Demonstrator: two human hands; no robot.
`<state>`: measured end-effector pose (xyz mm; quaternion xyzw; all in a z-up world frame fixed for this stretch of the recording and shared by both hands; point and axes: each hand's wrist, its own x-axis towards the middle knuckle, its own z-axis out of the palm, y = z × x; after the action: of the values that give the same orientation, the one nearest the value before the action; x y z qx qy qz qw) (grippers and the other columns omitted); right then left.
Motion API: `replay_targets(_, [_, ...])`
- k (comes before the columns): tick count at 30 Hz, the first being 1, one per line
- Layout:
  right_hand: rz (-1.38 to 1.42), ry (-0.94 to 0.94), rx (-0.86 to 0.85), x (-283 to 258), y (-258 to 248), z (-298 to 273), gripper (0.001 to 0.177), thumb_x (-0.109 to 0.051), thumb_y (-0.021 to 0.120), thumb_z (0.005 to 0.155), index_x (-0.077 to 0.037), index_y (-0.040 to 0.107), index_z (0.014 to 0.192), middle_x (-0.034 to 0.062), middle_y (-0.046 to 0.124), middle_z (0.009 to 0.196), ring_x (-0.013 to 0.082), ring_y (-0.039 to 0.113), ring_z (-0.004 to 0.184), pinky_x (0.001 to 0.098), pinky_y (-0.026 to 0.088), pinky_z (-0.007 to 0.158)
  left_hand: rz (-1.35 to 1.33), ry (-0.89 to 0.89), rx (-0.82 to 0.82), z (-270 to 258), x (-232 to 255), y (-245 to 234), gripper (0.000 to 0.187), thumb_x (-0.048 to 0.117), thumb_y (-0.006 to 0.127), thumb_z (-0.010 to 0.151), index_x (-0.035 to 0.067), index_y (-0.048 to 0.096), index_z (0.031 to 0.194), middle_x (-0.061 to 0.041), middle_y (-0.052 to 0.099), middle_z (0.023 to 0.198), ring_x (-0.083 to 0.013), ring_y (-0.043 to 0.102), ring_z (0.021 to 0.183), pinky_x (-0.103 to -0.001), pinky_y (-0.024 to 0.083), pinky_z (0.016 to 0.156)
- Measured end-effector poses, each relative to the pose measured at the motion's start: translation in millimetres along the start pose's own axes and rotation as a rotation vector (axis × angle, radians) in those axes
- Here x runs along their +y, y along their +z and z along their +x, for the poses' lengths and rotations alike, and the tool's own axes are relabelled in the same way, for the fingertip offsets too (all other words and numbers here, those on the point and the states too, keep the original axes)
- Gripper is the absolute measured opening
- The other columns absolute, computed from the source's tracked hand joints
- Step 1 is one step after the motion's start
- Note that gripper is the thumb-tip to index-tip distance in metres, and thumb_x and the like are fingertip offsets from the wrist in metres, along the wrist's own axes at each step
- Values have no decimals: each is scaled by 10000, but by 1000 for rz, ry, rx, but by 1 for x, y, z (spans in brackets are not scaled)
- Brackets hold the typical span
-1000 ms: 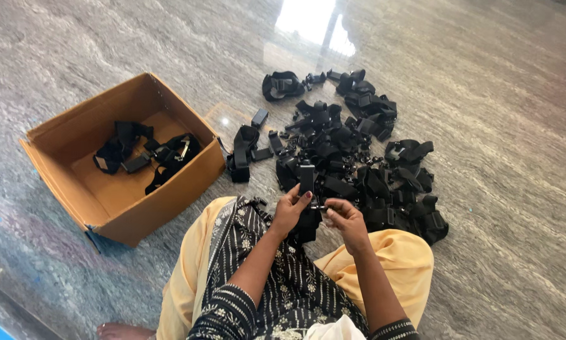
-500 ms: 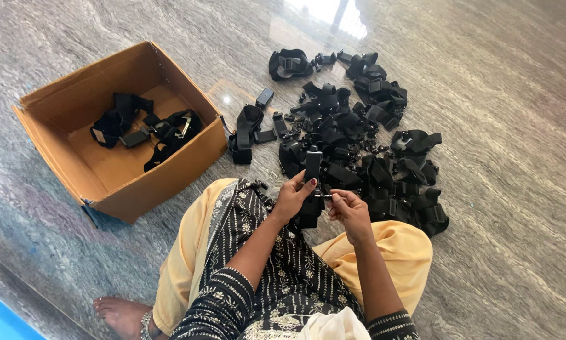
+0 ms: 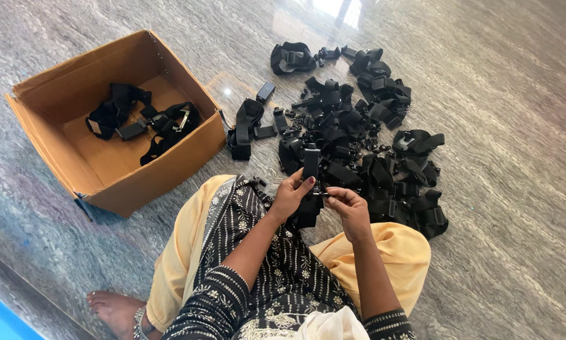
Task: The person sits on the floor and assembles black straps by attaching small metal components to them. The person handles the straps and components by hand, placing finished items into a cardboard box.
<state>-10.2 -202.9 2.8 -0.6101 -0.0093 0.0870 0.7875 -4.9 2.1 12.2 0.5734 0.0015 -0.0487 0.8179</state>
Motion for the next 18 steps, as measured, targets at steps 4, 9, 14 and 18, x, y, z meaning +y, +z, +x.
replay_targets(4, [32,152,73,5,-4,6,203,-91,651,953,-6,689,1133,58,731,954,149,696,805,297,571,711,41,13,14,2,-5,-1,510,319,687,991,46,606,1415,64,662,907,-5,527,763,-192,439,647])
replay_targets(9, [-17,89,-27,10,-11,16,215,-79,704,971,31,716,1155,97,708,908,158,671,787,303,567,726,-2,3,21,6,-13,0,490,312,677,991,46,623,1398,74,669,918,-6,537,773,-189,453,657])
replay_targets(14, [38,131,-21,12,-15,35,212,-113,678,912,-18,697,1100,54,746,929,124,705,788,277,591,723,137,-69,151,22,-35,-5,689,380,710,964,-56,509,1458,65,652,887,-5,540,780,-187,453,678])
replay_targets(18, [-93,354,-46,17,-19,59,293,-241,633,1049,30,720,977,111,698,767,144,607,581,268,486,522,175,-103,189,31,-47,-11,835,422,729,953,-104,413,1518,31,513,792,-55,429,712,-240,362,608])
